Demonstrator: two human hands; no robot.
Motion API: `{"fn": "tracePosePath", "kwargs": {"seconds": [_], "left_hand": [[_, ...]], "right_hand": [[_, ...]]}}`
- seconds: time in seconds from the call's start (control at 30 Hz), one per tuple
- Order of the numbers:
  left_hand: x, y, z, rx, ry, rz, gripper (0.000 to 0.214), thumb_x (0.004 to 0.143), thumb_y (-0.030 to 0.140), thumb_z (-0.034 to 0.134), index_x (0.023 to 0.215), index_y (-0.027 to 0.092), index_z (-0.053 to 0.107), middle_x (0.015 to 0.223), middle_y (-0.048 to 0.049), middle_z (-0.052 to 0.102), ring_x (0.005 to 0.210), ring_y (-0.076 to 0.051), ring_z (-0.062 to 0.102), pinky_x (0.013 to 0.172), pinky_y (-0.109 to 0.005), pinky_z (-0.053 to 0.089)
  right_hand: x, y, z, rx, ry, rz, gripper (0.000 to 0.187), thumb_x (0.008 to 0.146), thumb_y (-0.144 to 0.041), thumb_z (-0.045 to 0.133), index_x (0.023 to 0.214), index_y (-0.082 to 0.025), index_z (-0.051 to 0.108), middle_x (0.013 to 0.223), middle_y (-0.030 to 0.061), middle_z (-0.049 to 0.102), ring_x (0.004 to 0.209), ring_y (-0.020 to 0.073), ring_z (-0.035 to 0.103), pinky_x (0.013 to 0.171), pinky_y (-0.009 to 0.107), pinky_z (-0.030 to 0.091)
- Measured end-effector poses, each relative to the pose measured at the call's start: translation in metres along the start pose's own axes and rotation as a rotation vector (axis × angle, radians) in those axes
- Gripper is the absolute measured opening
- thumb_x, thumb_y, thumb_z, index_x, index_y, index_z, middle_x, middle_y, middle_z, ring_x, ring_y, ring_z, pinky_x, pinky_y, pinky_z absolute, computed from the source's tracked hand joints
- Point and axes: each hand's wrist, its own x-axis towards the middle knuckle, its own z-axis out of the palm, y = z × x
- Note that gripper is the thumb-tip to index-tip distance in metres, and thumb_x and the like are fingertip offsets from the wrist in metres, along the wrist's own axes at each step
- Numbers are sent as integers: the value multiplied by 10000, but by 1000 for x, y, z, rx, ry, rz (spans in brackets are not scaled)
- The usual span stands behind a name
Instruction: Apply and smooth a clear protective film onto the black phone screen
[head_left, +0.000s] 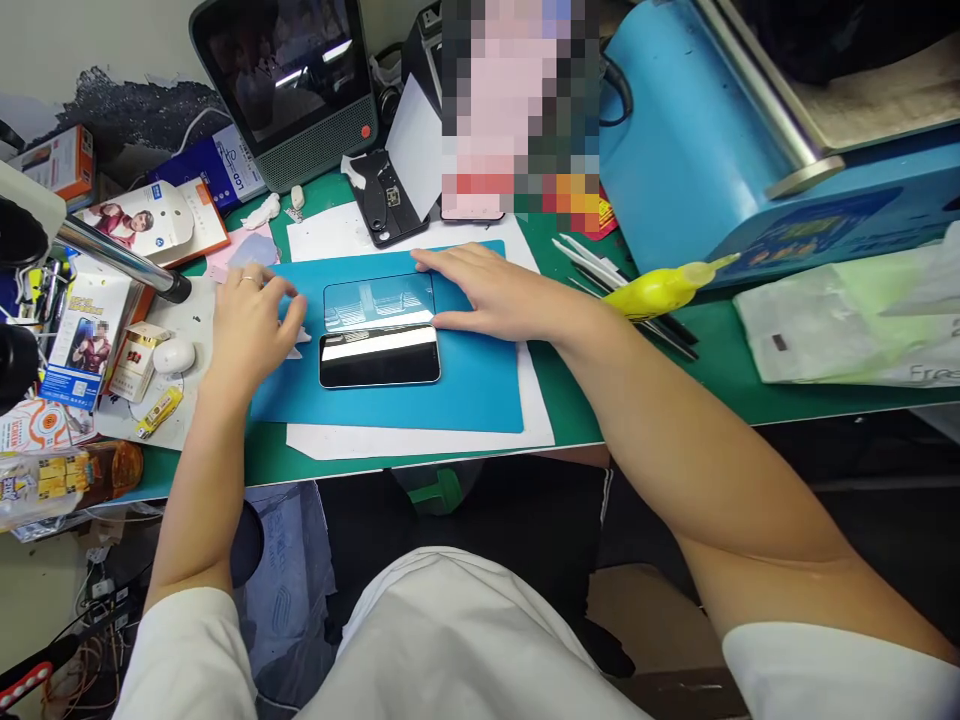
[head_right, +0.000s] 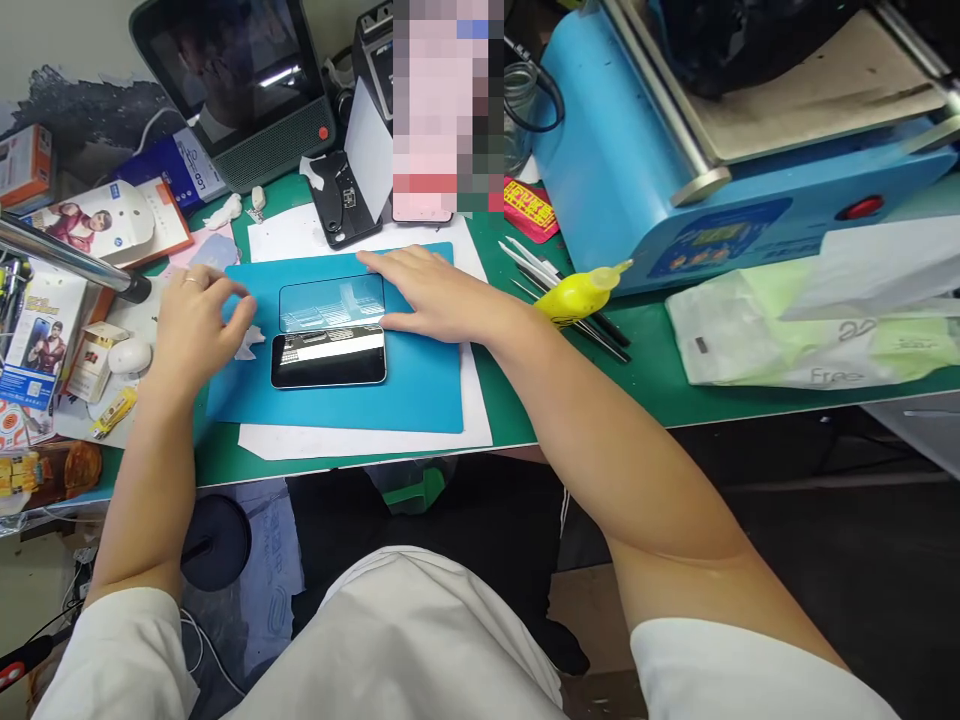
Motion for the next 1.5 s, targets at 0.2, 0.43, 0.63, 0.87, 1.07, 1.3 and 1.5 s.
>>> {"fn": "tracePosePath", "kwargs": {"seconds": [0.2, 0.43, 0.63, 0.87, 1.07, 1.3, 1.5], "left_hand": [[11, -4, 47, -305, 86, 192, 345, 1043, 448, 524, 1131, 228, 775, 1440, -137, 731, 1359, -413, 563, 1251, -603, 356], [3, -1, 55, -490, 67, -15, 249, 948, 285, 593, 1130, 278, 762, 1469, -81, 750, 1405, -393, 581, 1265, -629, 393], [3, 10, 47, -935, 119, -120, 124, 995, 273, 547, 1079, 267, 639, 1077, -70, 780, 1070, -260, 737, 912, -406, 609], [2, 11, 44, -938, 173, -106, 158, 1016, 396, 624, 1110, 270, 642, 1027, -70, 798, 994, -233, 759, 857, -383, 606], [-2, 8, 40, -943, 208, -49, 181, 1019, 403, 644, 1099, 265, 729, 1011, -66, 808, 987, -243, 772, 879, -400, 611], [-4, 8, 38, -1014, 162, -18, 219, 957, 439, 688, 1034, 252, 773, 978, -54, 795, 919, -226, 764, 862, -380, 623], [-5, 8, 35, -1009, 170, 64, 221, 937, 483, 712, 933, 271, 774, 1008, -71, 795, 960, -251, 749, 889, -422, 620]], "right_hand": [[3, -5, 2, 66, 46, 22, 881, 1001, -643, 660, 1768, -303, 392, 1652, 164, 614, 1537, 501, 491, 1251, 745, 426], [2, -1, 3, 67, 37, -18, 844, 1021, -600, 637, 1775, -321, 381, 1692, 154, 581, 1536, 505, 483, 1246, 764, 409], [1, -7, 5, 52, 60, -11, 840, 1019, -527, 638, 1772, -258, 381, 1652, 172, 617, 1533, 471, 518, 1263, 736, 415], [3, -22, 6, 198, 252, 62, 583, 1050, -532, 573, 1534, -224, 680, 1377, 152, 799, 1216, 368, 731, 1072, 591, 579], [4, -27, 6, 222, 398, 169, 406, 1011, -550, 598, 1161, -245, 821, 1150, 114, 845, 1045, 334, 750, 915, 511, 587], [5, -30, 4, 337, 377, 160, 348, 965, -611, 651, 980, -271, 719, 1041, 94, 807, 963, 314, 710, 875, 495, 566], [5, -29, 5, 424, 270, 113, 505, 968, -761, 628, 914, -263, 696, 986, 90, 785, 918, 291, 695, 858, 483, 561]]}}
